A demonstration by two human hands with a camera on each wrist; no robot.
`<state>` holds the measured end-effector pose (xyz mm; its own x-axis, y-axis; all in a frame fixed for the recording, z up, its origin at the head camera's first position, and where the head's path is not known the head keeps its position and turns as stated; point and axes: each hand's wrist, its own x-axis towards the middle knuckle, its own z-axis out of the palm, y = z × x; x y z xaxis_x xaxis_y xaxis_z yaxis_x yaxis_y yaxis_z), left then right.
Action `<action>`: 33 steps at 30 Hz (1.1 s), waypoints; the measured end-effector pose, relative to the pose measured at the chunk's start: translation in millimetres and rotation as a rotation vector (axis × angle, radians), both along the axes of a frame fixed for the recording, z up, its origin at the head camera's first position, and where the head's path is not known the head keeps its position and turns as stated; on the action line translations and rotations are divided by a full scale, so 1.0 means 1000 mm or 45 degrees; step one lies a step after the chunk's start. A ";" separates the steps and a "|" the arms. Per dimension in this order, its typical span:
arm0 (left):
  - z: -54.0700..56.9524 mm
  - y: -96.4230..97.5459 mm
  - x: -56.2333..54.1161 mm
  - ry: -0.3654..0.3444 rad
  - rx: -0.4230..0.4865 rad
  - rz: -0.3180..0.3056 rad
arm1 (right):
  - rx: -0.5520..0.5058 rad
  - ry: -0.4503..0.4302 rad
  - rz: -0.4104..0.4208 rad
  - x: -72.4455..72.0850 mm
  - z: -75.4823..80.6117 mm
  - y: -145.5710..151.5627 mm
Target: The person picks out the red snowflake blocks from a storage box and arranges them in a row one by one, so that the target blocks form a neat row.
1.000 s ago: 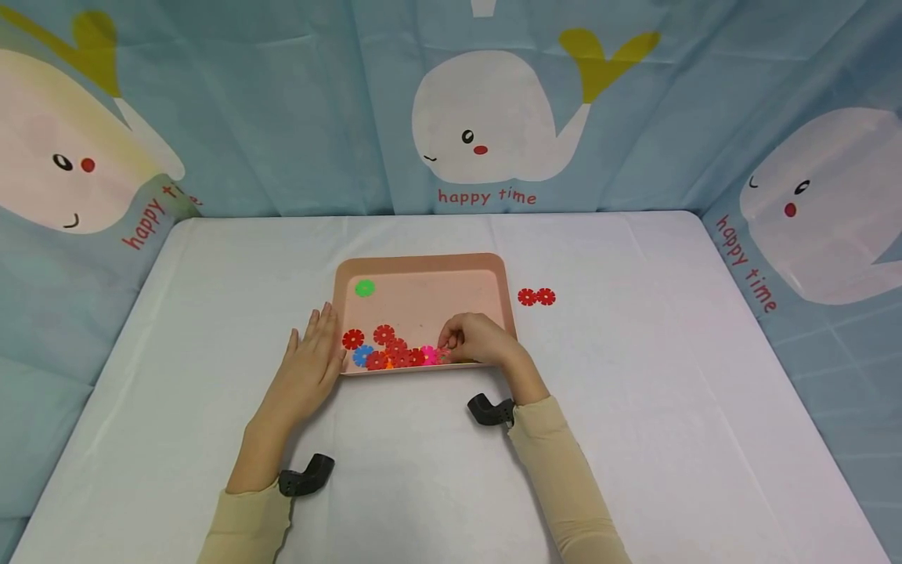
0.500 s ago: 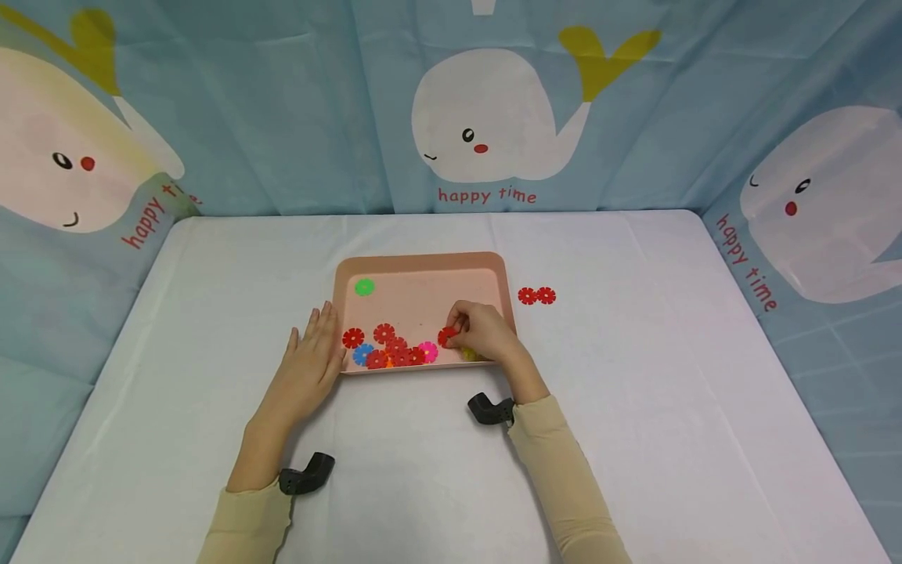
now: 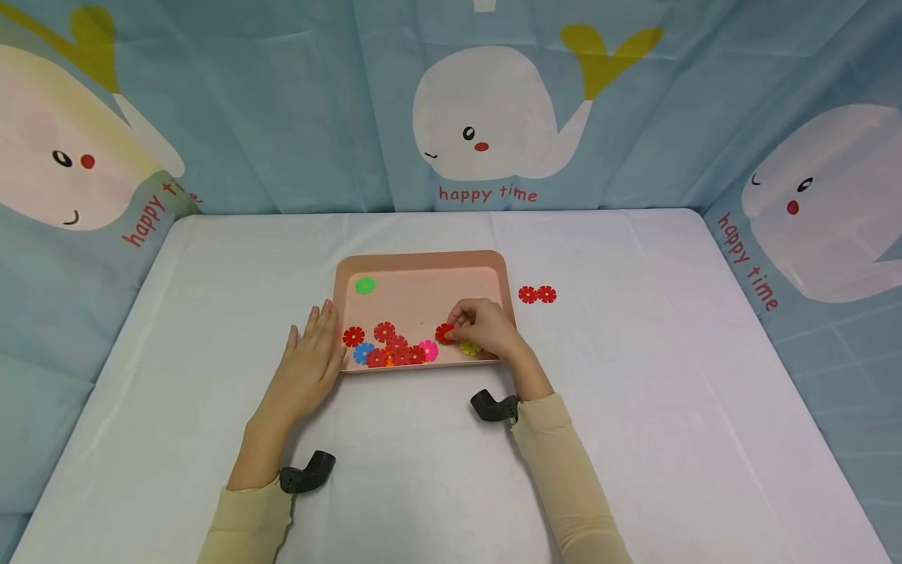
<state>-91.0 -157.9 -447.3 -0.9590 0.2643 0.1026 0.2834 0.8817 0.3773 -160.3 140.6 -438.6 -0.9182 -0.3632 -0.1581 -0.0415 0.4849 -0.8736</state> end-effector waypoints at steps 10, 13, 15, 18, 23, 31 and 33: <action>0.003 -0.001 -0.001 -0.023 -0.005 0.003 | -0.170 -0.041 -0.063 -0.001 -0.001 0.002; 0.004 -0.002 -0.001 -0.031 -0.020 0.023 | -0.173 -0.047 -0.067 -0.001 -0.001 0.002; 0.004 -0.003 -0.001 -0.033 -0.029 0.035 | -0.166 -0.055 -0.072 -0.001 -0.002 0.002; 0.004 -0.002 -0.002 -0.026 -0.026 0.040 | -0.154 -0.071 -0.083 -0.002 -0.001 0.002; 0.002 -0.002 -0.003 -0.007 -0.013 0.035 | -0.153 -0.079 -0.103 -0.002 0.002 0.001; 0.000 -0.003 -0.003 0.001 -0.007 0.026 | -0.188 -0.043 -0.185 0.002 0.014 0.002; 0.000 -0.003 -0.003 0.000 -0.007 0.025 | -0.185 -0.028 -0.220 0.002 0.014 0.004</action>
<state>-93.7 -161.0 -447.6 -0.9640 0.2462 0.1008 0.2660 0.8891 0.3724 -158.2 145.1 -424.5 -0.9658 -0.2208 -0.1361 0.0511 0.3524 -0.9345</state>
